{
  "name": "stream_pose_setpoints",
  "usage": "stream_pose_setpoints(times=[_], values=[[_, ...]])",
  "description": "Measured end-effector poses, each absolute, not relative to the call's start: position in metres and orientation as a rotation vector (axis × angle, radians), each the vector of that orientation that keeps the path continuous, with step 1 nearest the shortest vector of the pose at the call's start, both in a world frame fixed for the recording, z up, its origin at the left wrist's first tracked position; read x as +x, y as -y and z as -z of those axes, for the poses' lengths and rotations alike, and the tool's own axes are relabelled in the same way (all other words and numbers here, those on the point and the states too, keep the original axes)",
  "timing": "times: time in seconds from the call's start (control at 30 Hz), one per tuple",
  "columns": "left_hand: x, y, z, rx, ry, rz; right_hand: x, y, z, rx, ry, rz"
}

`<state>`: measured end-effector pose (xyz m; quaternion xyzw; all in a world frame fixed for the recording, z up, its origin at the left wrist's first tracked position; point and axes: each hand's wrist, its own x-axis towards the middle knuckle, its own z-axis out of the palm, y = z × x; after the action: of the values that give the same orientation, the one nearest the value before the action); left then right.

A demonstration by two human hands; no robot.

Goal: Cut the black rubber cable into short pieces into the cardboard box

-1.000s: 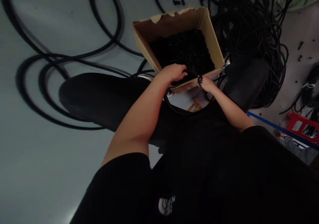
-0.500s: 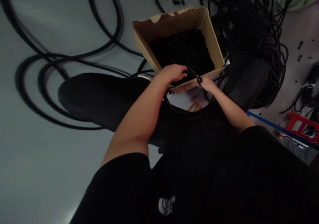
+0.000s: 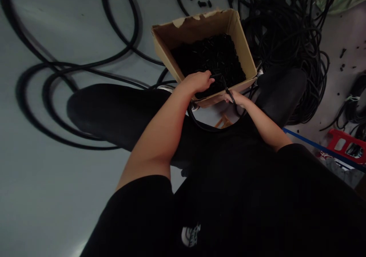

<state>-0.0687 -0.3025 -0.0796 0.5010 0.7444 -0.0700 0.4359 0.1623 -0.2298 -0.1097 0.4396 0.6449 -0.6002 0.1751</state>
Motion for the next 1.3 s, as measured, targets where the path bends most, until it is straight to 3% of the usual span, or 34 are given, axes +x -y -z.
stream_pose_setpoints(times=[0.2, 0.73, 1.3], values=[[-0.063, 0.302, 0.083, 1.303, -1.739, 0.100, 0.162, 0.229, 0.116, 1.077, -1.870, 1.788], [-0.059, 0.300, 0.076, 1.327, -1.685, 0.097, 0.149, 0.237, 0.088, 1.242, -1.770, 1.729], [-0.064, 0.302, 0.089, 1.379, -1.666, 0.066, 0.155, 0.236, 0.094, 1.299, -1.707, 1.760]])
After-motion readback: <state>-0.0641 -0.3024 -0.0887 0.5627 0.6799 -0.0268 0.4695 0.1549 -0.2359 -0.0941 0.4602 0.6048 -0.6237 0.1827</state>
